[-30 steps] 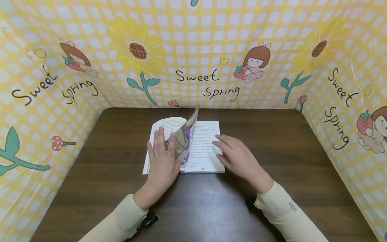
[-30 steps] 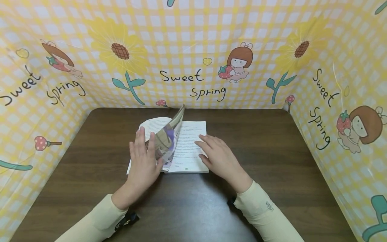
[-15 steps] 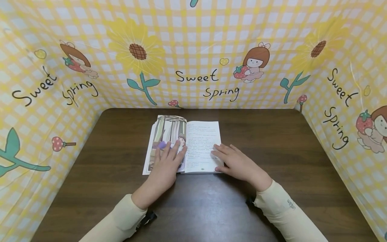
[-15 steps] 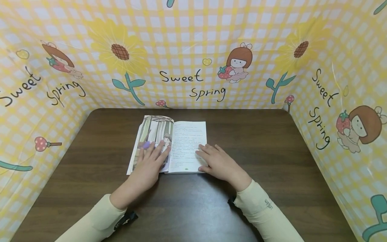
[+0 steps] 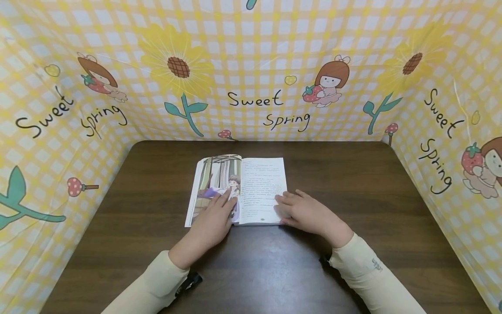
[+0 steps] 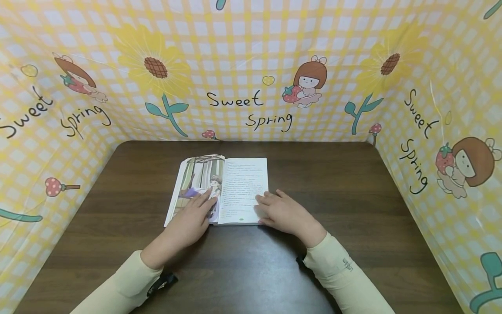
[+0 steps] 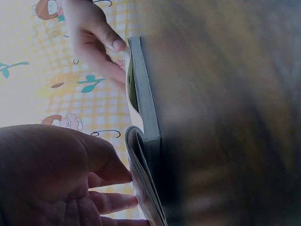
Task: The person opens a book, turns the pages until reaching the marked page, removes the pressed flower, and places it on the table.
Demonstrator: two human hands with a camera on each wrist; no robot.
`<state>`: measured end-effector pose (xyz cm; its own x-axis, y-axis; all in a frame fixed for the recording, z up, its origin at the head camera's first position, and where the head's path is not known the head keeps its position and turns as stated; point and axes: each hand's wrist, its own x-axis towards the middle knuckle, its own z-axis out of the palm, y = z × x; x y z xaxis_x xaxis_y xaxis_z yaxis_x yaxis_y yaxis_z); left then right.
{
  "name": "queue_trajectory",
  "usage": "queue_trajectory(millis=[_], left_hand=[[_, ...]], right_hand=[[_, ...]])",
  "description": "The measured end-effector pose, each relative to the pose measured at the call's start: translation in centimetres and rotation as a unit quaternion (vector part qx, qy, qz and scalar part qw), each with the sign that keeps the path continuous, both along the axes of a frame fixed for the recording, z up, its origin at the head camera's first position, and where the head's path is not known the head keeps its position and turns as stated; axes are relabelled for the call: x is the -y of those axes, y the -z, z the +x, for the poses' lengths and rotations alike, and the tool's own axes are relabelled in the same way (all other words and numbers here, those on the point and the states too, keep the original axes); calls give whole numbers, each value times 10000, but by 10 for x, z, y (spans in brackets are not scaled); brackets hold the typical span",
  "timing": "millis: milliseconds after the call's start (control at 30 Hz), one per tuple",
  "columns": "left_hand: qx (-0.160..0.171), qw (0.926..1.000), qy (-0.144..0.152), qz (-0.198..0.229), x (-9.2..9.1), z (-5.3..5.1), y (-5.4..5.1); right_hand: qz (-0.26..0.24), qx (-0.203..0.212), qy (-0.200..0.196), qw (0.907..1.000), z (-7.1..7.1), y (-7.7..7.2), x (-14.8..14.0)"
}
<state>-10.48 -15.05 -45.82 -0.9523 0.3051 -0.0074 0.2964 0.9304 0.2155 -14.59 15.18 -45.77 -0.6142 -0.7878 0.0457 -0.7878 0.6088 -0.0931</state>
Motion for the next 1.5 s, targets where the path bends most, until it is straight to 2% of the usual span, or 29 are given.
queue_trajectory(millis=[133, 233, 300, 367, 500, 567, 633, 767, 867, 967, 1133, 1300, 1400, 1500], left_hand=[[-27, 9999, -81, 109, 0, 0, 0], [-109, 9996, -101, 224, -1, 1, 0], [-224, 9993, -77, 285, -1, 0, 1], [-441, 9984, 54, 348, -2, 0, 1], [-821, 9938, 660, 364, -5, 0, 0], [-872, 9915, 922, 285, -6, 0, 0], [-772, 9915, 1025, 222, -8, 1, 1], [-564, 9942, 903, 125, -9, 1, 1], [-429, 9957, 805, 136, -10, 2, 1], [-448, 9959, 753, 214, -10, 2, 2], [-821, 9937, 660, 393, -10, 1, 6], [-1189, 9886, 352, 853, -10, -1, 8], [-1329, 9845, -1, 1140, -9, -2, 5], [-1707, 9773, -246, 1228, -9, 0, 1]], right_hand=[[211, -1160, -606, 9912, 1, -1, 2], [229, -1532, -771, 9849, 2, -2, 4], [130, -1492, -707, 9862, 2, -2, 4], [-112, -1207, -523, 9912, 1, -2, 4], [-757, -676, -121, 9948, -1, -4, 3], [-986, -706, -36, 9926, -1, -4, 3], [-1135, -1014, -58, 9883, -1, -5, 3], [-1441, -1623, -150, 9760, -1, -7, 3], [-1645, -1909, -199, 9675, 0, -10, 5], [-1823, -2139, -253, 9594, 3, -14, 8], [-2040, -2350, -331, 9498, 6, -19, 12], [-2517, -2309, -41, 9399, 5, -19, 12], [-2568, -2205, 237, 9407, 2, -18, 11], [-2349, -1968, 483, 9507, 2, -17, 10]])
